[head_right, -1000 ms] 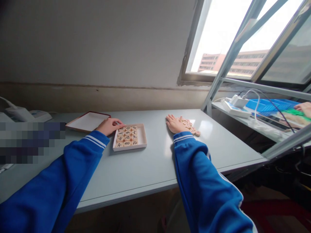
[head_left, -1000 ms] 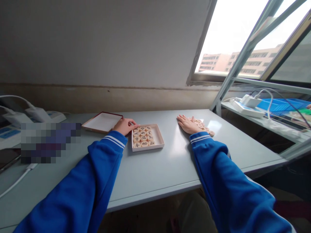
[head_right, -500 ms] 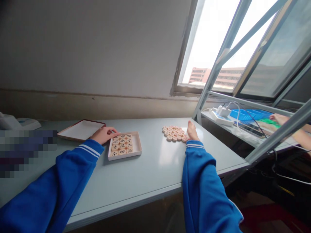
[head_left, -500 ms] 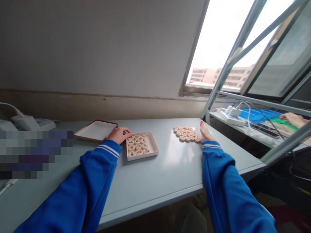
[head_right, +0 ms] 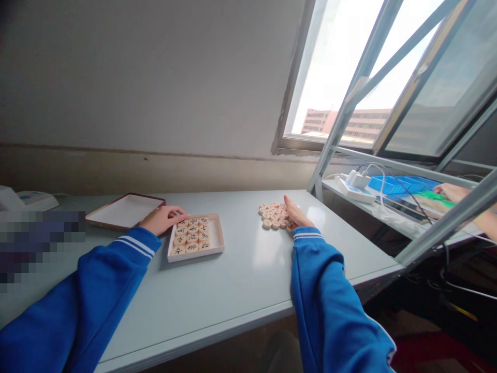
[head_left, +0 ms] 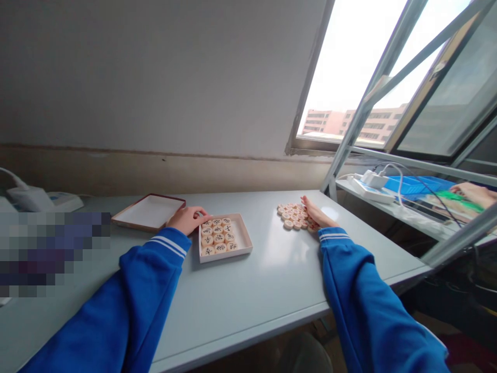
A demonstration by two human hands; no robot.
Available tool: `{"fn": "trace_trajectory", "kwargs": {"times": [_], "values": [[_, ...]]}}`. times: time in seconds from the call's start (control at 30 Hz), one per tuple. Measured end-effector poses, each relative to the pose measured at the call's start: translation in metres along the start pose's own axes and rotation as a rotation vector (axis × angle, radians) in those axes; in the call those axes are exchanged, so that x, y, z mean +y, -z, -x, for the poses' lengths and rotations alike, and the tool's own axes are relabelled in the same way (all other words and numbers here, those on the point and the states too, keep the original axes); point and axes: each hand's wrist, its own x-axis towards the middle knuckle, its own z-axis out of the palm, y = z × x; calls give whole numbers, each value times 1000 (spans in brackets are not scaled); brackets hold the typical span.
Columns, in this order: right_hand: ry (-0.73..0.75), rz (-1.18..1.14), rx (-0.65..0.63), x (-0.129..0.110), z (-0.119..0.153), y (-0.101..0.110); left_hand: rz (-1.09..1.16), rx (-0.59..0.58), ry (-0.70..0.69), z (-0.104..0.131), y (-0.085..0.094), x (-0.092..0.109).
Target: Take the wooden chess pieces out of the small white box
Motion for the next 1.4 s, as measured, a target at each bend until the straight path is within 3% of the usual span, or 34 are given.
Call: {"fn": "trace_trajectory", "kwargs": {"times": [0.3,0.5,0.83,1.1,1.2,1.27,1.4], "values": [[-105,-98,-138,-16,15,15,-1,6,-14,-2,-2,-2],[-192,-209,-44,-19,16,10,-10,16,-34,-1,-2,-2],[-213,-211,95,-7,8,-2,-45,8,-26,0,0,0],[-208,-205,148,-24,13,3,19,6,-17,-1,-2,-2],[-55,-158,229,-43,19,6,46,17,-27,-4,-4,-5],[145,-114,183,-65,28,0,79,-4,-54,-6,-4,-8],[554,10,-212,-127,51,-31,165,-63,-113,-11,-5,-18]]}}
